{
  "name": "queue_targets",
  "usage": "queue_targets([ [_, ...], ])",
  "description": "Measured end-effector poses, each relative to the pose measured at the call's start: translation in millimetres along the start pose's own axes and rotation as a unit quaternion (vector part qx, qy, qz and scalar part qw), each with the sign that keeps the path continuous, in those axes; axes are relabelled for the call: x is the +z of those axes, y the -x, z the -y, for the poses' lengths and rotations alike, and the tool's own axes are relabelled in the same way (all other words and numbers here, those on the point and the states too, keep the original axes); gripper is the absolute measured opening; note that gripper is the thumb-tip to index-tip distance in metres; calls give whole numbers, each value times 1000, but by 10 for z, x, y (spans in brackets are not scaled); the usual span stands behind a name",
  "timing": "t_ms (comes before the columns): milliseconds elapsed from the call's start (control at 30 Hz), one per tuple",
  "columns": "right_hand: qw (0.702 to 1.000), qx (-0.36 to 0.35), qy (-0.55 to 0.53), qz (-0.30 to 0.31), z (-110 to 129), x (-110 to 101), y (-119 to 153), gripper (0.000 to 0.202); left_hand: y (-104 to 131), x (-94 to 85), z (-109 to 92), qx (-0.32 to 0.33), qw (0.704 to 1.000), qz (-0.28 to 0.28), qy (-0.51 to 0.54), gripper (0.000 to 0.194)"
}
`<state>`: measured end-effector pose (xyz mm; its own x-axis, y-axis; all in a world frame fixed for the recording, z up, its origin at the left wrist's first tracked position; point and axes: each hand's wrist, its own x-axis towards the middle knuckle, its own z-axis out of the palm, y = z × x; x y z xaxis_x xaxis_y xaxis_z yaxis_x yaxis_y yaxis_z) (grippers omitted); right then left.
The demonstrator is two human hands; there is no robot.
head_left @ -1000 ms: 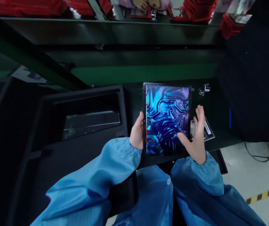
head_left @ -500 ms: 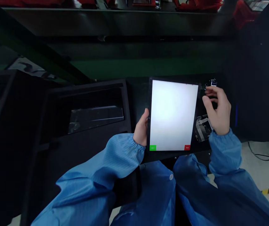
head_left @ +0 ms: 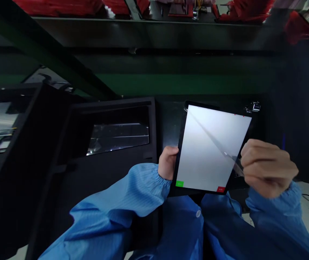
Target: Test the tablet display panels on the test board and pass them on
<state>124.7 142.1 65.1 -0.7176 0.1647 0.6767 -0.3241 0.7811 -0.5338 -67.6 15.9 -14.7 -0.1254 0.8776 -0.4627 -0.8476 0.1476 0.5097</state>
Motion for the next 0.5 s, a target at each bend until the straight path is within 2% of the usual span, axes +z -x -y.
queue_targets([
  [100,995,13,-83,-60,93,80,12,29,22,2,24,12,1000,3,-4,47],
  [167,989,22,-110,-96,130,111,15,39,22,-36,57,5,1000,3,1,45],
  [233,988,15,-123,-91,149,122,23,47,17,-84,84,-2,1000,0,10,38],
  [367,987,2,-138,-84,175,104,71,50,26,-93,50,0,1000,-8,8,25],
  [467,987,27,-127,-96,185,44,89,47,43,-32,-14,0,1000,-16,-2,25],
  [500,991,58,-83,-86,171,14,77,50,46,-15,-24,3,1000,-19,-5,26],
])
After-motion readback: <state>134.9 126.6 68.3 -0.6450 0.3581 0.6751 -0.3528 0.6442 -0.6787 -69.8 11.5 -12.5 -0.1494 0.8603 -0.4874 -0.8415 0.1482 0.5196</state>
